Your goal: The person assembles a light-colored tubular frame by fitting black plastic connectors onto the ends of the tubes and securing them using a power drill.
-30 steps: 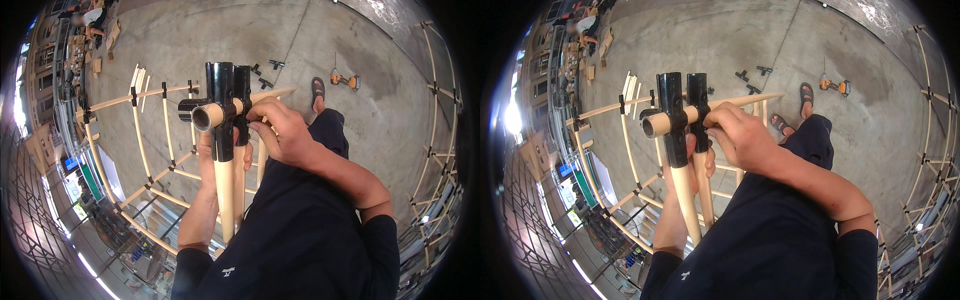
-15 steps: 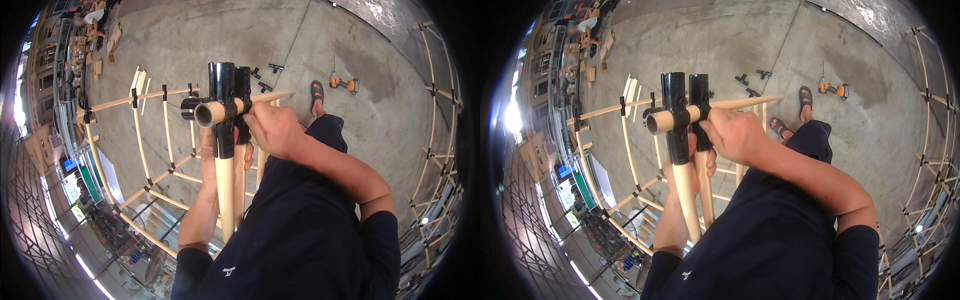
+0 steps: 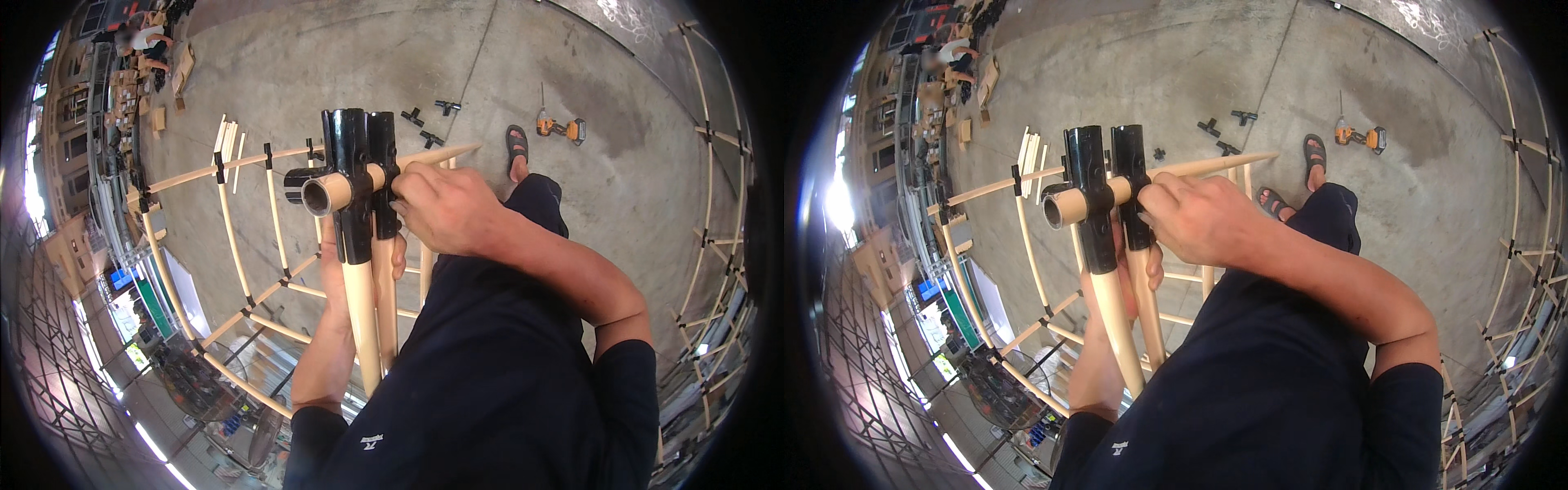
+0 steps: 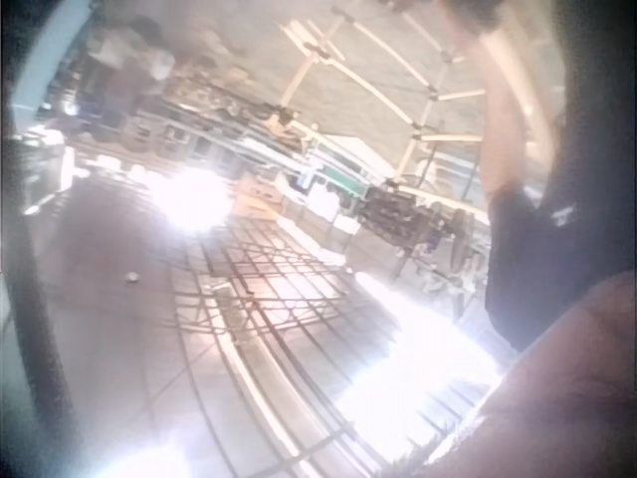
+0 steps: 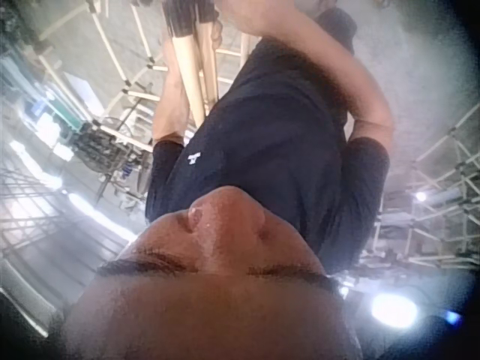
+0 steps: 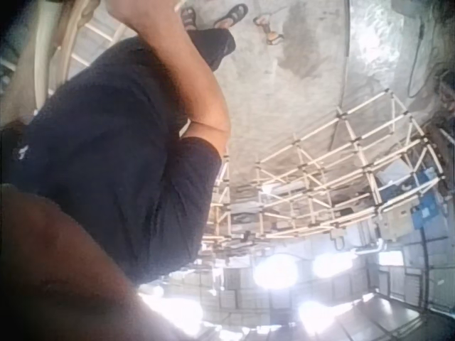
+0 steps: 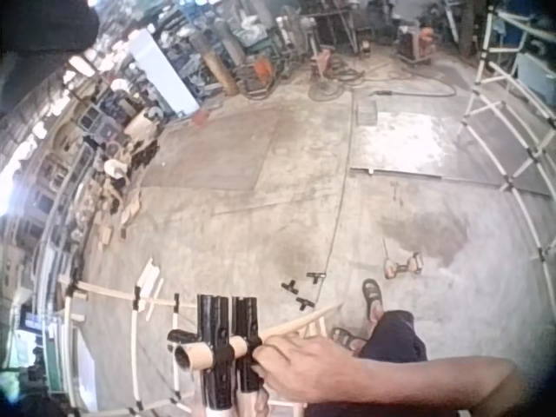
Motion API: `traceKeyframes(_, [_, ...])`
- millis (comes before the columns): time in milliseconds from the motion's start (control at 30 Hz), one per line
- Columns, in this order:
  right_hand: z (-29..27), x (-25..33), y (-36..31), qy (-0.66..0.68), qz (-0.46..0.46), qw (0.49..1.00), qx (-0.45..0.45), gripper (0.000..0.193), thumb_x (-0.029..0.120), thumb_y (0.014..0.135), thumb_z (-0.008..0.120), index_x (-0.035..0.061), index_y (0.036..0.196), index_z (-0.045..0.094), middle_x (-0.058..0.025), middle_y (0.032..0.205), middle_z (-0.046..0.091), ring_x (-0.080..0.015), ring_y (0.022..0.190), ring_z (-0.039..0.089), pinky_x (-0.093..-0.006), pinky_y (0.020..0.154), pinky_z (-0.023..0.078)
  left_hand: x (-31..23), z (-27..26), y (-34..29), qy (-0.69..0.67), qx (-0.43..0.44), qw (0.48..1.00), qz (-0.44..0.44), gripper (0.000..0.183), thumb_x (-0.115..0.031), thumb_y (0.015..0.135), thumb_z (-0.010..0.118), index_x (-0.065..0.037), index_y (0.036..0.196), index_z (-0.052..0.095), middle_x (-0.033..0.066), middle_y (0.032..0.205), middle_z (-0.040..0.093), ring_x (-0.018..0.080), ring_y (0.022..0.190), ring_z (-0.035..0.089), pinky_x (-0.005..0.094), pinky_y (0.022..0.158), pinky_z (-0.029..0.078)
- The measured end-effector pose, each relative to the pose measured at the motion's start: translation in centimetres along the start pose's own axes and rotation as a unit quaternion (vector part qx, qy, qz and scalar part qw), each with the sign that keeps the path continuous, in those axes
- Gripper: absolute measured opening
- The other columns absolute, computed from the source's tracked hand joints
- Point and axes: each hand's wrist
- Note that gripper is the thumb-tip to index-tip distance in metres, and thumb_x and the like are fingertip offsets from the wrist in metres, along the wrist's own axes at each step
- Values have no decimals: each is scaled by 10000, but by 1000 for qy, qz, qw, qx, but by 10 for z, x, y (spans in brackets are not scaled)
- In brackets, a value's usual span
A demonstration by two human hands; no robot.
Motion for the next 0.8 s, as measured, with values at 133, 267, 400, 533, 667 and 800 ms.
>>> traceKeyframes(133, [11, 3, -2, 28, 62, 998, 4, 162, 102, 869, 692, 30, 921, 557, -117, 775, 612, -289, 627, 648, -392, 525, 505, -2, -3, 2, -6, 24, 1000, -8, 626, -581, 1019, 391, -24, 1257, 548, 158, 957, 621, 265, 615, 585, 340, 451, 455])
traceKeyframes(267, [9, 20, 4, 172, 227, 958, 28, 154, 143, 982, 591, 24, 904, 532, -126, 671, 578, -299, 600, 655, -410, 511, 490, -5, -2, 2, -22, 50, 998, -19, 752, -683, 1014, 287, -29, 1281, 545, 127, 925, 618, 239, 658, 600, 336, 481, 488])
traceKeyframes(400, [-9, 29, 8, 499, 384, 772, 87, 364, 258, 1097, 438, 30, 826, 521, -16, 620, 537, -117, 556, 546, -333, 518, 425, -8, 1, -9, 15, 105, 994, 39, 845, -724, 871, 588, -17, 1327, 510, 135, 1019, 606, 246, 767, 625, 363, 580, 537])
traceKeyframes(533, [-2, -3, -20, 450, 382, 795, 137, 440, 343, 1089, 468, 21, 802, 553, 36, 666, 485, -48, 609, 433, -250, 554, 404, -20, 8, -18, 65, 80, 995, 7, 838, -443, 751, 842, 12, 1348, 472, 163, 1102, 599, 272, 851, 635, 379, 656, 553])
traceKeyframes(667, [-31, -67, -47, 382, 396, 816, 176, 377, 347, 1062, 516, 40, 861, 603, 44, 666, 499, -44, 614, 458, -263, 539, 408, -28, 16, -20, 95, 48, 994, -13, 808, -417, 719, 844, 24, 1306, 507, 177, 1097, 599, 274, 858, 633, 377, 684, 547])
traceKeyframes(800, [-48, -199, -105, 235, 481, 829, 164, 395, 346, 1011, 562, -31, 984, 673, -71, 762, 632, -168, 713, 594, -348, 664, 492, -41, 22, -16, 119, 18, 992, -46, 766, -406, 716, 815, 0, 1301, 533, 211, 1179, 602, 321, 985, 643, 435, 836, 539])
Point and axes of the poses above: each hand's wrist, its own y-axis towards the middle knuckle, its own z-axis out of the palm, x = y × z
